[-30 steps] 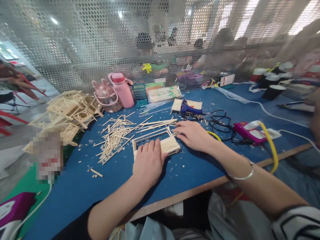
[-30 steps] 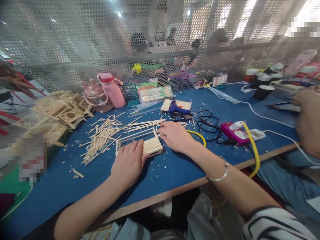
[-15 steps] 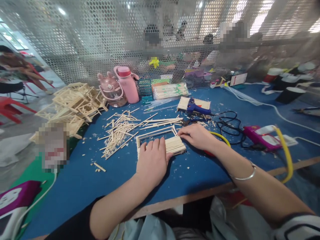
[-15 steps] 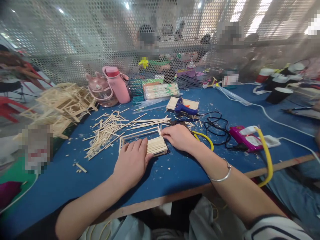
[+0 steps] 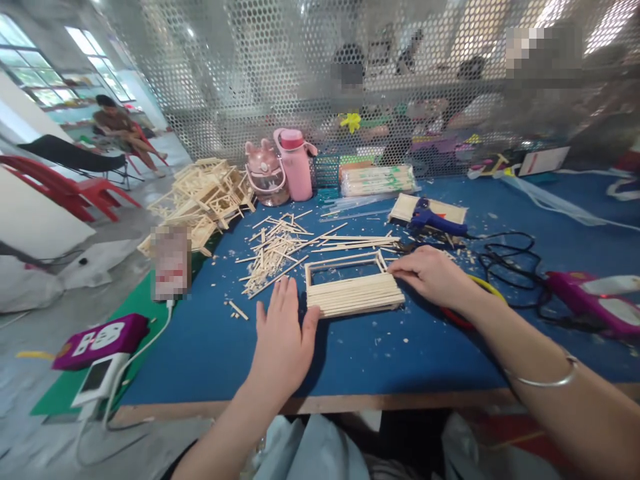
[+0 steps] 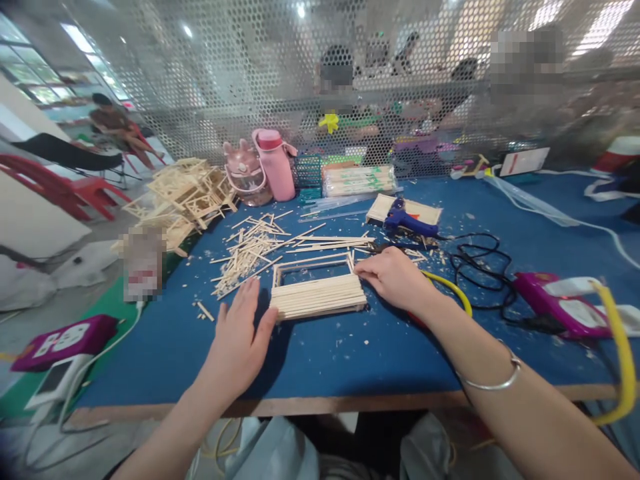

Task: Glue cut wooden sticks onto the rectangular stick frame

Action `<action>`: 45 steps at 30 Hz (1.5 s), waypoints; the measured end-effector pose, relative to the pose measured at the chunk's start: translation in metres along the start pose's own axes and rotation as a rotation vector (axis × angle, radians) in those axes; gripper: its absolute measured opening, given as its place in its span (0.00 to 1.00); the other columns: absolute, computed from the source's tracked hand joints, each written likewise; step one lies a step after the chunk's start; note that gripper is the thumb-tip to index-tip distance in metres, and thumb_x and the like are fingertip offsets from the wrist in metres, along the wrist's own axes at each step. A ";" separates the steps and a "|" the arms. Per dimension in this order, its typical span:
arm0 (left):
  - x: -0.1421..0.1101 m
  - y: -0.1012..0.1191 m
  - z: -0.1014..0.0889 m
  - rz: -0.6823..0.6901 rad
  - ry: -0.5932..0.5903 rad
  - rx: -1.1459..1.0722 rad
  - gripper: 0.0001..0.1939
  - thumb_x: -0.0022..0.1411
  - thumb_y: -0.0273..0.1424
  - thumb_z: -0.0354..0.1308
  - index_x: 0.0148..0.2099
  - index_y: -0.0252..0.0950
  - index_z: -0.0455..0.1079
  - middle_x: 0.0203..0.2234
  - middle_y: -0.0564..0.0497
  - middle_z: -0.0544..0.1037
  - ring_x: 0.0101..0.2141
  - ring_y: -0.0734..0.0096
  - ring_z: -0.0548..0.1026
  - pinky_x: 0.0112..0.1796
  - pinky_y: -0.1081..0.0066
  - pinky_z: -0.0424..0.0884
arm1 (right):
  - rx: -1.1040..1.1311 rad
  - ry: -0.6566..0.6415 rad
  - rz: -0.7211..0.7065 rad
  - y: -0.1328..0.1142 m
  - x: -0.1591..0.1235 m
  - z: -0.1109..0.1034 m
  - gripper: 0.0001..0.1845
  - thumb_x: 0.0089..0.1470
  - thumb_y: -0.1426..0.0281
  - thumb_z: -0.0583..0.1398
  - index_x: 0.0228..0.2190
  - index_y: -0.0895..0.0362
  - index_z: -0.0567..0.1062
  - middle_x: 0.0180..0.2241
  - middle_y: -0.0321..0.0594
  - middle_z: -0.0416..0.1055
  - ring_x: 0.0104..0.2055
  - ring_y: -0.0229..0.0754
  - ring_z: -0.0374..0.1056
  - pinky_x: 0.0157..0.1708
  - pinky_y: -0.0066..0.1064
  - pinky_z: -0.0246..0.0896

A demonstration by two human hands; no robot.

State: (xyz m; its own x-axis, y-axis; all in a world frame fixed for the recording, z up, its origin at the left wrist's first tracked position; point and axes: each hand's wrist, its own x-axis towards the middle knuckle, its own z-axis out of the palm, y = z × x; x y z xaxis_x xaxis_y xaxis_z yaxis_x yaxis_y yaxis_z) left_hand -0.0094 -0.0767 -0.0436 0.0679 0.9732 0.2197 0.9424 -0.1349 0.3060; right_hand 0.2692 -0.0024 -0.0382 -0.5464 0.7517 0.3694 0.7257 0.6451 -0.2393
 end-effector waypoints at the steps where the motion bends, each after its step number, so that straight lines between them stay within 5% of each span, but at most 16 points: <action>1: -0.002 -0.002 0.004 -0.018 -0.026 -0.037 0.30 0.66 0.43 0.37 0.64 0.30 0.48 0.61 0.37 0.55 0.62 0.54 0.51 0.57 0.45 0.50 | 0.002 -0.002 0.002 0.000 0.000 0.000 0.10 0.55 0.74 0.55 0.31 0.54 0.78 0.31 0.35 0.78 0.30 0.39 0.70 0.35 0.31 0.55; 7: -0.002 0.004 0.016 -0.033 -0.082 -0.185 0.30 0.66 0.42 0.38 0.64 0.30 0.50 0.61 0.39 0.56 0.62 0.56 0.51 0.58 0.52 0.52 | 0.012 -0.009 -0.007 0.001 0.000 0.000 0.11 0.56 0.72 0.55 0.31 0.53 0.78 0.31 0.35 0.78 0.30 0.39 0.70 0.37 0.32 0.53; 17: -0.003 0.004 0.017 -0.026 -0.060 -0.091 0.29 0.66 0.42 0.38 0.64 0.31 0.51 0.61 0.38 0.56 0.61 0.53 0.52 0.57 0.47 0.52 | -0.038 0.019 0.012 -0.003 -0.002 0.004 0.11 0.56 0.74 0.53 0.31 0.54 0.76 0.31 0.37 0.78 0.31 0.40 0.70 0.39 0.34 0.50; 23: 0.003 0.018 -0.007 0.044 0.264 -0.009 0.35 0.63 0.44 0.44 0.64 0.25 0.46 0.61 0.30 0.54 0.61 0.45 0.49 0.55 0.43 0.52 | -0.027 0.166 0.055 -0.009 -0.005 0.001 0.09 0.57 0.74 0.52 0.33 0.55 0.73 0.32 0.39 0.77 0.33 0.39 0.69 0.45 0.37 0.48; 25: 0.011 0.020 -0.018 0.067 0.270 0.005 0.33 0.63 0.43 0.45 0.63 0.27 0.48 0.59 0.31 0.58 0.60 0.46 0.54 0.54 0.44 0.54 | -0.026 0.185 0.065 -0.009 -0.005 0.000 0.09 0.57 0.74 0.52 0.33 0.55 0.73 0.32 0.39 0.77 0.33 0.39 0.69 0.46 0.38 0.47; 30: 0.020 0.011 -0.019 -0.026 0.068 -0.214 0.27 0.66 0.37 0.41 0.63 0.29 0.50 0.52 0.36 0.69 0.53 0.54 0.67 0.50 0.54 0.65 | 0.013 0.175 0.101 -0.009 -0.005 0.002 0.09 0.57 0.73 0.52 0.32 0.55 0.73 0.33 0.39 0.77 0.32 0.40 0.68 0.43 0.36 0.51; 34: 0.016 -0.007 -0.014 -0.122 0.251 -0.487 0.27 0.65 0.36 0.43 0.64 0.33 0.45 0.53 0.37 0.67 0.47 0.62 0.72 0.45 0.62 0.70 | 0.061 0.232 0.212 -0.008 -0.005 -0.003 0.09 0.56 0.72 0.53 0.31 0.55 0.74 0.33 0.39 0.76 0.32 0.41 0.68 0.38 0.33 0.55; 37: 0.017 -0.027 -0.024 -0.257 0.392 -0.438 0.22 0.63 0.40 0.47 0.55 0.34 0.60 0.47 0.42 0.72 0.42 0.64 0.74 0.40 0.67 0.71 | 0.117 0.319 0.312 -0.006 -0.005 -0.008 0.08 0.55 0.70 0.54 0.31 0.55 0.74 0.30 0.38 0.76 0.29 0.40 0.68 0.32 0.30 0.56; 41: 0.018 -0.047 -0.043 -0.431 0.238 -0.184 0.17 0.59 0.44 0.50 0.37 0.40 0.74 0.31 0.50 0.79 0.36 0.59 0.75 0.40 0.64 0.69 | 0.170 0.378 0.393 -0.006 -0.007 -0.011 0.08 0.55 0.68 0.55 0.31 0.56 0.74 0.25 0.35 0.73 0.24 0.38 0.65 0.26 0.28 0.55; 45: 0.010 -0.047 -0.041 -0.466 0.162 -0.246 0.14 0.49 0.45 0.60 0.29 0.41 0.75 0.30 0.52 0.80 0.36 0.58 0.76 0.37 0.64 0.71 | 0.197 0.402 0.424 -0.006 -0.007 -0.009 0.09 0.55 0.67 0.54 0.31 0.55 0.74 0.24 0.35 0.72 0.22 0.37 0.63 0.24 0.28 0.54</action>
State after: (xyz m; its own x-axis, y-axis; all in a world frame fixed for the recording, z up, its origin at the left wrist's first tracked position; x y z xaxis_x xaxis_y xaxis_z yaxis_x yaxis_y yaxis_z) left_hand -0.0666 -0.0683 -0.0179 -0.4079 0.9017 0.1432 0.7549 0.2449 0.6084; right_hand 0.2723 -0.0130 -0.0318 0.0013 0.8623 0.5064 0.7335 0.3434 -0.5865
